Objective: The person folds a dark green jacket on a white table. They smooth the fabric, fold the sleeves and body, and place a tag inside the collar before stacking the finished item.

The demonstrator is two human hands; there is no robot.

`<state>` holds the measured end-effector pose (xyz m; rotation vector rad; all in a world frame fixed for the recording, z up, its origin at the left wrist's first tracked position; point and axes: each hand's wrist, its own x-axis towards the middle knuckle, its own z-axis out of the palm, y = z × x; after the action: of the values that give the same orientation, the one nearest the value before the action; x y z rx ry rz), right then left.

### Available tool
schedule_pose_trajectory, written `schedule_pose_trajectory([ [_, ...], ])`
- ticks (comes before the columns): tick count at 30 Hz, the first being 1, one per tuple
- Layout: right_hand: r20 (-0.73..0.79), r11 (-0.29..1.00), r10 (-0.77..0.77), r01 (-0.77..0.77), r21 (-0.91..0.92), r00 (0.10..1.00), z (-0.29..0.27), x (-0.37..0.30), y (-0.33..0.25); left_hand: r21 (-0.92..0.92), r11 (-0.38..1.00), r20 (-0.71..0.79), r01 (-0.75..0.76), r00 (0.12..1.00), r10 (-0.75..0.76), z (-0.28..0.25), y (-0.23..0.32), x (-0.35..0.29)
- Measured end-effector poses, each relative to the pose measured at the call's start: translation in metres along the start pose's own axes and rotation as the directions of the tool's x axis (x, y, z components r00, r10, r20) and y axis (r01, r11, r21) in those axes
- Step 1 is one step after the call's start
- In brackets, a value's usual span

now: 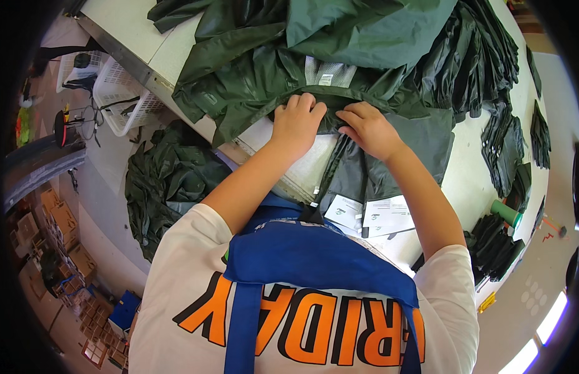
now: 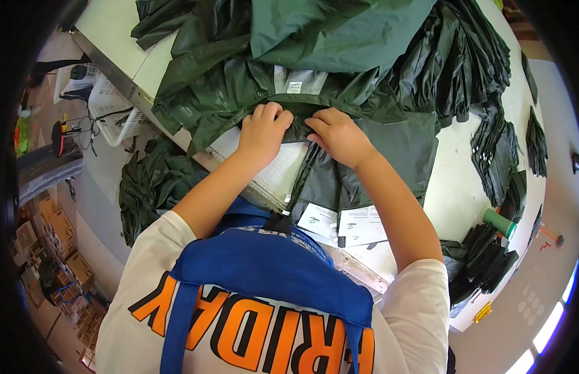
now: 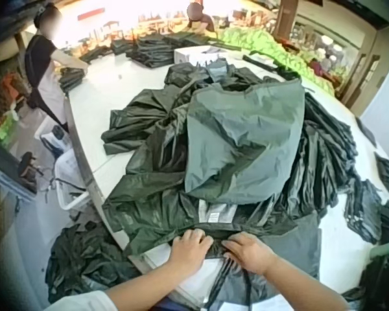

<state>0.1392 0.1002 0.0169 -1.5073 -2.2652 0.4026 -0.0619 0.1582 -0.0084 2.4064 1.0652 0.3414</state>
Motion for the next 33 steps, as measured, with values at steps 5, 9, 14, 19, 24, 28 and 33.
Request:
schedule_pose_trajectory([
  [5, 0.085, 0.992, 0.120, -0.122, 0.019, 0.989, 0.010, 0.004, 0.011, 0.126, 0.987, -0.078, -0.096, 0.991, 0.106, -0.007, 0.006, -0.013],
  [9, 0.011, 0.980, 0.159, -0.156, -0.123, 0.987, 0.010, 0.009, 0.008, 0.134, 0.978, 0.008, -0.163, 0.987, 0.163, -0.009, -0.011, -0.005],
  [14, 0.077, 0.936, 0.207, -0.174, -0.307, 0.975, -0.011, 0.013, 0.009, 0.054, 0.996, 0.242, -0.071, 0.969, 0.056, -0.036, -0.021, 0.024],
  [19, 0.067, 0.849, 0.272, -0.207, -0.485, 0.960, -0.015, 0.033, 0.008, 0.113, 0.991, 0.165, 0.066, 0.983, -0.085, -0.033, -0.023, 0.042],
  [24, 0.017, 0.849, 0.217, -0.180, -0.497, 0.976, -0.005, 0.031, 0.022, 0.216, 0.973, -0.038, -0.084, 0.995, 0.095, -0.031, -0.030, 0.041],
  [28, -0.143, 0.881, 0.012, -0.078, -0.466, 0.990, -0.029, 0.032, 0.009, 0.192, 0.968, -0.074, -0.163, 0.981, 0.180, -0.049, -0.032, 0.034],
  [33, 0.077, 0.892, 0.227, -0.175, -0.416, 0.971, -0.037, 0.027, -0.013, 0.218, 0.946, 0.031, -0.239, 0.971, 0.238, -0.070, -0.041, 0.034],
])
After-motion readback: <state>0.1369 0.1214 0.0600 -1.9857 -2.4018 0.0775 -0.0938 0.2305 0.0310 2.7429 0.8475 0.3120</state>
